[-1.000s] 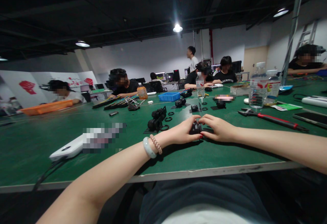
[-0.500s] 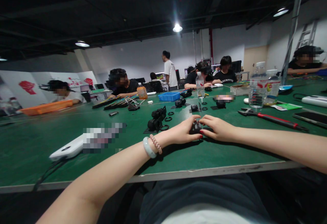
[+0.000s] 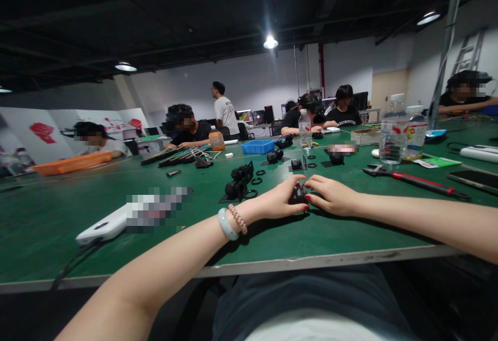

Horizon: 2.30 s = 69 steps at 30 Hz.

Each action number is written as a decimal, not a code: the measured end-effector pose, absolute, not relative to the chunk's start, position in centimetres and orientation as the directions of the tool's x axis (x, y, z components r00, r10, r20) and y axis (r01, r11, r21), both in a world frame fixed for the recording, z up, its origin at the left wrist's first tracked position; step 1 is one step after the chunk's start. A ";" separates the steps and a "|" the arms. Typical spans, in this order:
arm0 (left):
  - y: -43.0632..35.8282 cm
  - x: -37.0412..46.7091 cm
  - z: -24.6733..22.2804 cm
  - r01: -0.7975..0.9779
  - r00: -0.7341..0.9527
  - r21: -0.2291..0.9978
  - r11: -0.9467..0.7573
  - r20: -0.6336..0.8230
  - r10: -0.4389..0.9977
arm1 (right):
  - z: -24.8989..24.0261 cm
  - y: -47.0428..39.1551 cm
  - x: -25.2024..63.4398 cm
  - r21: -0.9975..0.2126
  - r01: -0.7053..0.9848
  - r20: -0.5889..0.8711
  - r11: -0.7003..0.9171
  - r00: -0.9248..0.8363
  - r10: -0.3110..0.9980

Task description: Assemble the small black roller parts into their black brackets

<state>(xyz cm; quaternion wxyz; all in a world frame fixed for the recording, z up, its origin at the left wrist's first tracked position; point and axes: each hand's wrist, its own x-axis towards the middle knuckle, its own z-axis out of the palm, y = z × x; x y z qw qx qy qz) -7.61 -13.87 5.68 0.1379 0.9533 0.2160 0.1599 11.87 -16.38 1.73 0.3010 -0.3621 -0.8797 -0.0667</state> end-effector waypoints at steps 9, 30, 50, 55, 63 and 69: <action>-13.8 -7.6 5.6 0.341 0.860 0.349 -0.873 0.259 0.440 | 1.9 -17.0 11.9 -0.095 0.662 0.619 0.744 -0.546 0.564; -13.9 -7.6 5.7 0.357 0.854 0.345 -0.868 0.257 0.453 | 1.9 -16.7 11.9 -0.123 0.608 0.602 0.784 -0.583 0.546; -13.7 -7.6 5.6 0.366 0.855 0.333 -0.869 0.247 0.455 | 1.8 -16.6 11.8 -0.094 0.663 0.568 0.742 -0.577 0.587; -13.7 -7.6 5.6 0.350 0.860 0.334 -0.875 0.257 0.442 | 1.9 -17.0 11.8 -0.080 0.646 0.605 0.759 -0.574 0.552; -13.8 -7.5 5.6 0.318 0.867 0.349 -0.881 0.270 0.420 | 1.7 -16.8 11.9 -0.091 0.605 0.645 0.791 -0.569 0.510; -13.7 -7.5 5.6 0.320 0.868 0.339 -0.885 0.269 0.416 | 1.4 -16.4 11.9 -0.105 0.617 0.637 0.780 -0.561 0.529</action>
